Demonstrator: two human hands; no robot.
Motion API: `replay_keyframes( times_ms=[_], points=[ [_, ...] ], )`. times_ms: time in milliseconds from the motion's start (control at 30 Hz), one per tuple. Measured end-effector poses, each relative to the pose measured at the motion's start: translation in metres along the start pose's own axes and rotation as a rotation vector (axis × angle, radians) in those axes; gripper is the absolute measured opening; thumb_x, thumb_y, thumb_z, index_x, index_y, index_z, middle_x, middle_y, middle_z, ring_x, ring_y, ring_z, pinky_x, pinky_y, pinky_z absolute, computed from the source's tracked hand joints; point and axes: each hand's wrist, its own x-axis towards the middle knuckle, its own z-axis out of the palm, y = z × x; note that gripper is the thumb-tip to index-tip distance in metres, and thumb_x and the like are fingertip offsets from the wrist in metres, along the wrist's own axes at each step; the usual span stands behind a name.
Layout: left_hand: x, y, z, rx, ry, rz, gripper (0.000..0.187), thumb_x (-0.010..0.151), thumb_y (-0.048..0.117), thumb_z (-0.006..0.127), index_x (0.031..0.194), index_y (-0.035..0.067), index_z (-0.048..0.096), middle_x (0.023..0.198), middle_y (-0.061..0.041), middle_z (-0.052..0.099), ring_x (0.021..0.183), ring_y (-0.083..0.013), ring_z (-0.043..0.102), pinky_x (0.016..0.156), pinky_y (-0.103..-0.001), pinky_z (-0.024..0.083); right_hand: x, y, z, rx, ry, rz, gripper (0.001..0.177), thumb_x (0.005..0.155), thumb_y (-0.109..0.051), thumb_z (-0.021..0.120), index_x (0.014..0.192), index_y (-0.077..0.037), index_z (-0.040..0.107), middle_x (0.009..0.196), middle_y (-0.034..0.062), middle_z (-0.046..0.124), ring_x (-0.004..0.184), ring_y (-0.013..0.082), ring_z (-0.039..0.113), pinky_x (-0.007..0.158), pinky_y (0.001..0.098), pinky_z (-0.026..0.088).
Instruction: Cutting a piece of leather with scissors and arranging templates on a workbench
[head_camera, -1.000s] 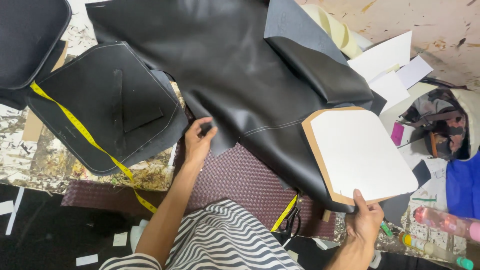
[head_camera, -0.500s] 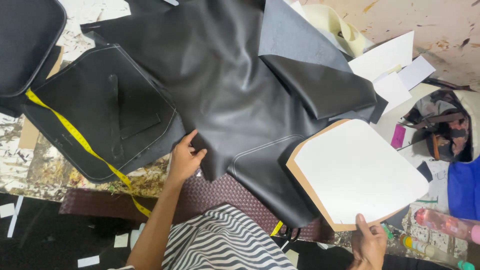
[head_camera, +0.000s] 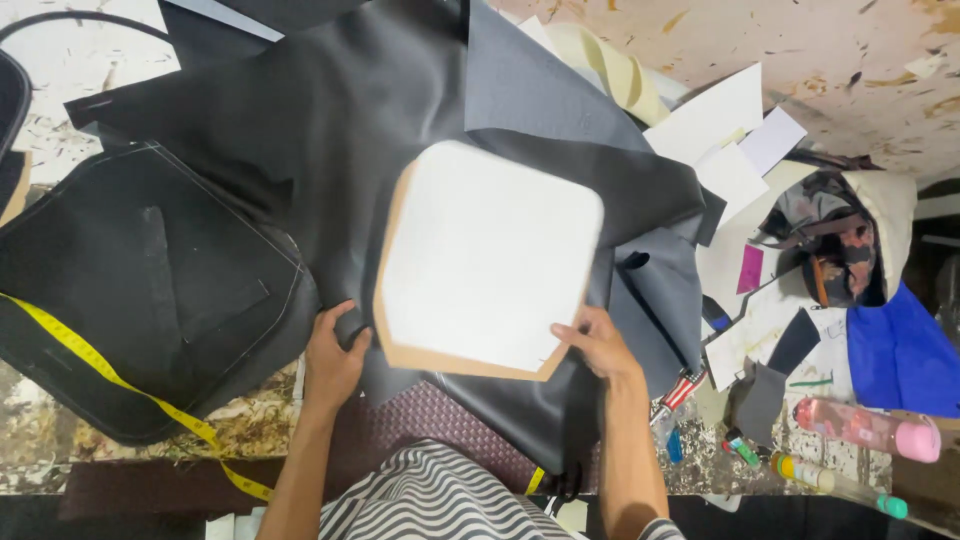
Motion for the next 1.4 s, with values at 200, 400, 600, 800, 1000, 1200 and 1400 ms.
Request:
replay_keyframes(
  times_ms=[200, 400, 600, 800, 1000, 1200, 1400],
  points=[
    [-0.007, 0.044, -0.017, -0.206, -0.126, -0.23, 0.048, 0.101, 0.008, 0.043, 0.148, 0.015, 0.052, 0.153, -0.023, 0.041, 0.149, -0.0466, 0.026, 0.12, -0.058, 0.022, 0.1, -0.045, 0.022, -0.616, 0.236, -0.254, 0.058, 0.068, -0.019, 0.095, 0.115, 0.002, 0.067, 0.104, 0.0279, 0.071, 0.102, 0.0439, 0.07, 0.086, 0.0475, 0.059],
    [-0.004, 0.037, -0.008, -0.097, -0.011, -0.088, 0.044, 0.102, 0.02, 0.06, 0.143, 0.005, 0.055, 0.137, -0.025, 0.055, 0.136, -0.0452, 0.046, 0.115, -0.055, 0.033, 0.147, -0.103, 0.03, -1.349, 0.279, -0.35, 0.111, 0.07, -0.026, 0.097, 0.159, -0.011, 0.033, 0.161, 0.0266, 0.024, 0.145, 0.0472, 0.031, 0.117, 0.0602, 0.025],
    [-0.004, 0.04, -0.003, -0.006, 0.059, 0.004, 0.047, 0.095, 0.01, 0.068, 0.14, 0.001, 0.058, 0.132, -0.026, 0.059, 0.131, -0.0456, 0.051, 0.111, -0.056, 0.038, 0.21, -0.049, -0.042, -1.604, 0.179, -0.095, 0.096, 0.086, -0.063, 0.071, 0.161, -0.015, 0.035, 0.163, 0.0189, 0.032, 0.143, 0.0459, 0.04, 0.12, 0.059, 0.019],
    [0.001, 0.039, 0.007, 0.026, 0.062, 0.043, 0.049, 0.092, 0.001, 0.067, 0.14, 0.002, 0.057, 0.131, -0.023, 0.058, 0.131, -0.0449, 0.051, 0.111, -0.054, 0.038, 0.246, 0.018, -0.101, -1.723, 0.315, -0.156, 0.036, 0.093, -0.06, 0.07, 0.112, -0.03, 0.076, 0.098, 0.0003, 0.077, 0.089, 0.0314, 0.075, 0.079, 0.051, 0.051],
    [0.012, 0.061, 0.007, 0.025, -0.018, 0.021, 0.066, 0.084, -0.003, 0.062, 0.149, -0.001, 0.049, 0.143, -0.03, 0.051, 0.14, -0.0553, 0.036, 0.116, -0.063, 0.028, 0.248, 0.017, -0.14, -1.524, 0.455, -0.266, 0.013, 0.089, -0.054, 0.078, 0.093, -0.042, 0.078, 0.077, -0.0095, 0.074, 0.076, 0.0244, 0.075, 0.069, 0.0403, 0.059],
    [0.046, 0.051, 0.056, 0.055, -0.226, 0.069, 0.068, 0.091, 0.015, 0.065, 0.152, 0.006, 0.038, 0.156, -0.019, 0.042, 0.148, -0.039, 0.033, 0.12, -0.054, 0.028, 0.201, -0.036, -0.185, -1.399, 0.563, -0.227, 0.019, 0.098, -0.036, 0.077, 0.102, -0.019, 0.084, 0.086, 0.0162, 0.077, 0.085, 0.044, 0.07, 0.081, 0.0475, 0.053],
    [0.031, 0.074, 0.06, -0.046, -0.242, -0.012, 0.071, 0.086, 0.013, 0.075, 0.149, 0.001, 0.044, 0.159, -0.018, 0.037, 0.093, -0.0322, 0.074, 0.084, -0.039, 0.061, 0.172, -0.034, -0.205, -1.498, 0.591, -0.58, 0.049, 0.085, -0.011, 0.08, 0.127, 0.009, 0.064, 0.116, 0.0271, 0.064, 0.104, 0.045, 0.059, 0.094, 0.0482, 0.045]
  ],
)
